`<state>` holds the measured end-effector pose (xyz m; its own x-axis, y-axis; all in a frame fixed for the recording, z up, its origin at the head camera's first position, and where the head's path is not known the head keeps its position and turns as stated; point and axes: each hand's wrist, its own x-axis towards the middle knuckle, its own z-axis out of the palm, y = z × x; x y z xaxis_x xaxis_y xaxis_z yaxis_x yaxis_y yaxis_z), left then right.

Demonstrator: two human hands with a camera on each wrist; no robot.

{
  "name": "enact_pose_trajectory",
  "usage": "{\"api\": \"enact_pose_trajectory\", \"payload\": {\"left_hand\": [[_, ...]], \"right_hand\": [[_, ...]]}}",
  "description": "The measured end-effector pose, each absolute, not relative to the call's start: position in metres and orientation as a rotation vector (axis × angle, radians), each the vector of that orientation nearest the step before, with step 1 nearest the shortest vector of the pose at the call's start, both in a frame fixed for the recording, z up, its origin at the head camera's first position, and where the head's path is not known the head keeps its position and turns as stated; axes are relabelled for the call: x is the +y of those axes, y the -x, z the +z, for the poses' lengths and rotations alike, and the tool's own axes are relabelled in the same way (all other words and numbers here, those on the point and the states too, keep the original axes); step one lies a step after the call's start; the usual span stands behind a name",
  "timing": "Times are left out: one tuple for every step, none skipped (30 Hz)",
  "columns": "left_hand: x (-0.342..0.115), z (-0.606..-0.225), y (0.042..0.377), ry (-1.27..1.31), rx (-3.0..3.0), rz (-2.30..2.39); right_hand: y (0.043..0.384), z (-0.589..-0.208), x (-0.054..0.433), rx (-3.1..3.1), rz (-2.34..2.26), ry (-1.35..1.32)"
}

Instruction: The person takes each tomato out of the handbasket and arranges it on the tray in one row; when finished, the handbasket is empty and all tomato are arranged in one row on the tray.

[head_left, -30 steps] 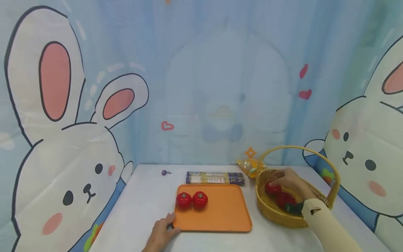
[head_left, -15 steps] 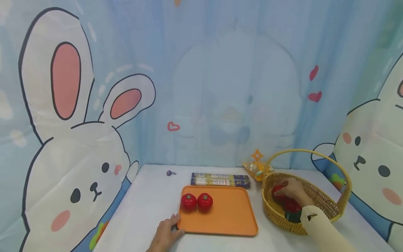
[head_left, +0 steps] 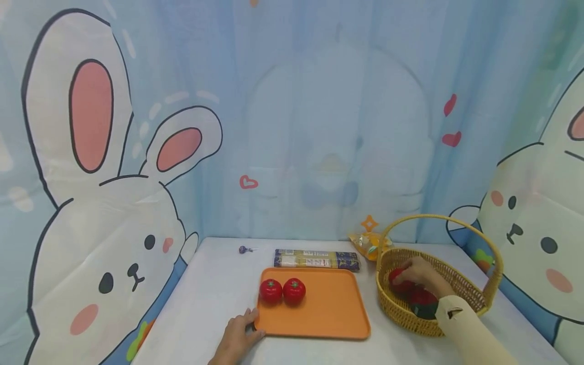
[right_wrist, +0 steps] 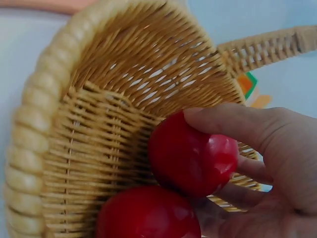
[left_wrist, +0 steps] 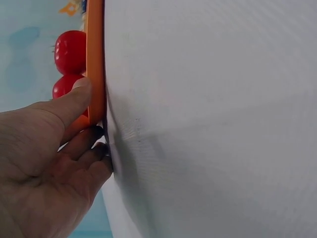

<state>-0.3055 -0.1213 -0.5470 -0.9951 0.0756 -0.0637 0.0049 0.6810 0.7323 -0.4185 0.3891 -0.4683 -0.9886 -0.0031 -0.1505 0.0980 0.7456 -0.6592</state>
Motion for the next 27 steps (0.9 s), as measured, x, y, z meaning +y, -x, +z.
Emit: {"api": "enact_pose_trajectory", "payload": {"left_hand": [[-0.121,-0.547,0.305,-0.067,2.8,1.22],[-0.121,-0.547,0.305,-0.064,2.801,1.219],[-0.12,-0.547,0.305,-0.056,2.802,1.22],[-0.12,-0.547,0.305,-0.045,2.803,1.22],[-0.119,-0.546,0.304,-0.033,2.805,1.218],[-0.119,-0.546,0.304,-0.02,2.799,1.221],[-0.118,-0.546,0.305,-0.009,2.797,1.218],[-0.118,-0.546,0.305,0.001,2.795,1.216],[-0.118,-0.545,0.305,0.013,2.79,1.213],[-0.117,-0.545,0.305,0.02,2.787,1.209],[-0.117,-0.544,0.305,0.027,2.785,1.204],[-0.118,-0.544,0.305,0.033,2.782,1.204],[-0.118,-0.545,0.305,0.037,2.784,1.203],[-0.118,-0.545,0.305,0.038,2.783,1.206],[-0.118,-0.546,0.305,0.043,2.779,1.206],[-0.118,-0.546,0.305,0.045,2.777,1.211],[-0.117,-0.547,0.305,0.047,2.774,1.214],[-0.117,-0.547,0.306,0.051,2.768,1.219],[-0.117,-0.548,0.305,0.051,2.771,1.209],[-0.116,-0.548,0.305,0.057,2.766,1.21],[-0.116,-0.548,0.305,0.065,2.762,1.208],[-0.116,-0.548,0.305,0.072,2.76,1.21],[-0.116,-0.548,0.305,0.076,2.764,1.205],[-0.116,-0.548,0.305,0.083,2.764,1.203],[-0.115,-0.548,0.304,0.088,2.767,1.198],[-0.115,-0.547,0.304,0.091,2.764,1.208],[-0.115,-0.547,0.304,0.09,2.769,1.202]], "right_hand": [[0.418,-0.468,0.389,2.798,-1.076,-0.079],[0.418,-0.468,0.39,2.795,-1.082,-0.076],[0.418,-0.468,0.39,2.788,-1.091,-0.077],[0.417,-0.468,0.39,2.78,-1.107,-0.069],[0.416,-0.466,0.389,2.776,-1.119,-0.067],[0.415,-0.465,0.388,2.779,-1.116,-0.054],[0.414,-0.462,0.387,2.778,-1.117,-0.047],[0.411,-0.459,0.385,2.77,-1.127,-0.036],[0.41,-0.456,0.384,2.757,-1.147,-0.032],[0.408,-0.453,0.383,2.752,-1.158,-0.013],[0.407,-0.451,0.382,2.742,-1.176,0.0],[0.406,-0.449,0.382,2.729,-1.196,0.017],[0.404,-0.446,0.381,2.707,-1.231,0.032],[0.403,-0.445,0.38,2.688,-1.266,0.043],[0.402,-0.444,0.38,2.673,-1.297,0.049],[0.4,-0.442,0.38,2.656,-1.32,0.061],[0.399,-0.44,0.38,2.634,-1.361,0.048],[0.397,-0.439,0.379,2.621,-1.385,0.042],[0.395,-0.438,0.378,2.612,-1.412,0.032],[0.394,-0.437,0.377,2.598,-1.444,0.021],[0.392,-0.437,0.376,2.582,-1.477,0.015],[0.391,-0.437,0.375,2.553,-1.523,0.016],[0.389,-0.438,0.374,2.526,-1.565,0.016],[0.388,-0.438,0.373,2.502,-1.598,0.032],[0.386,-0.439,0.373,2.478,-1.632,0.044],[0.385,-0.44,0.372,2.455,-1.665,0.051],[0.384,-0.441,0.371,2.432,-1.699,0.058]]}}
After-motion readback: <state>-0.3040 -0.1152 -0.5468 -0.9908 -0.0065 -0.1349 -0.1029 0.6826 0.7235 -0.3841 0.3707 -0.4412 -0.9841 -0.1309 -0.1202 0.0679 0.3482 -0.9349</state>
